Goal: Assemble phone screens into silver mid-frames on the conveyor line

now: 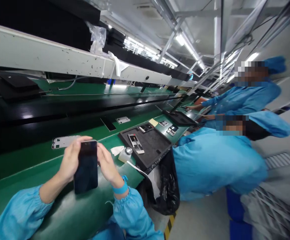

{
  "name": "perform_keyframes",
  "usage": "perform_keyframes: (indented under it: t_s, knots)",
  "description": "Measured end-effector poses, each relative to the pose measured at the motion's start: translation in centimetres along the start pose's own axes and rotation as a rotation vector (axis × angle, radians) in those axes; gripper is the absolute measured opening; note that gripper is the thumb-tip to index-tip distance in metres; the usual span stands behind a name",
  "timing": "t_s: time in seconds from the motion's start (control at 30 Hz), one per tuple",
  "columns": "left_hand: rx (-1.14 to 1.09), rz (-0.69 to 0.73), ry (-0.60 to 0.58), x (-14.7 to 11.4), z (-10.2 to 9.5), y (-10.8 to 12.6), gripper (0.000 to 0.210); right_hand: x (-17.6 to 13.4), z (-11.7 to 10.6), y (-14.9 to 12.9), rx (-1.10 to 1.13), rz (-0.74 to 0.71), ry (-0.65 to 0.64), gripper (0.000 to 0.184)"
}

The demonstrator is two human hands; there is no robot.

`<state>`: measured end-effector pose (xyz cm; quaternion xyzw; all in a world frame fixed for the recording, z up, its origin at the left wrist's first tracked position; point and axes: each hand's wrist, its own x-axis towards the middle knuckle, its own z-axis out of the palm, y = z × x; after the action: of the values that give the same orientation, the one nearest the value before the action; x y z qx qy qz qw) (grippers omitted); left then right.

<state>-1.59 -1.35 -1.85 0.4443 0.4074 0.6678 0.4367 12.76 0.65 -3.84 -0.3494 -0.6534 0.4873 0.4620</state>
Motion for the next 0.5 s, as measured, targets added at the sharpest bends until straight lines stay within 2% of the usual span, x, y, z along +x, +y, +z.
perform_keyframes:
  t_s: [0.1,0.17,0.33,0.5]
  knots:
    - [-0.229,-0.138,0.079,1.1,-1.0,1.8,0.051,-2.0,0.2,1.3,0.037,0.099,-0.285,0.075]
    - [-0.296,-0.163,0.098,1.5,-1.5,2.7,0.048,-2.9,0.2,2.0,0.087,0.183,-0.418,0.078]
    - [-0.346,-0.096,0.115,1.3,-1.3,2.8,0.044,-2.8,0.2,3.2,0.117,0.272,-0.42,0.08]
    - [-0.362,-0.002,0.159,0.8,-0.9,2.7,0.04,-2.2,1.6,4.1,0.188,0.313,-0.36,0.076]
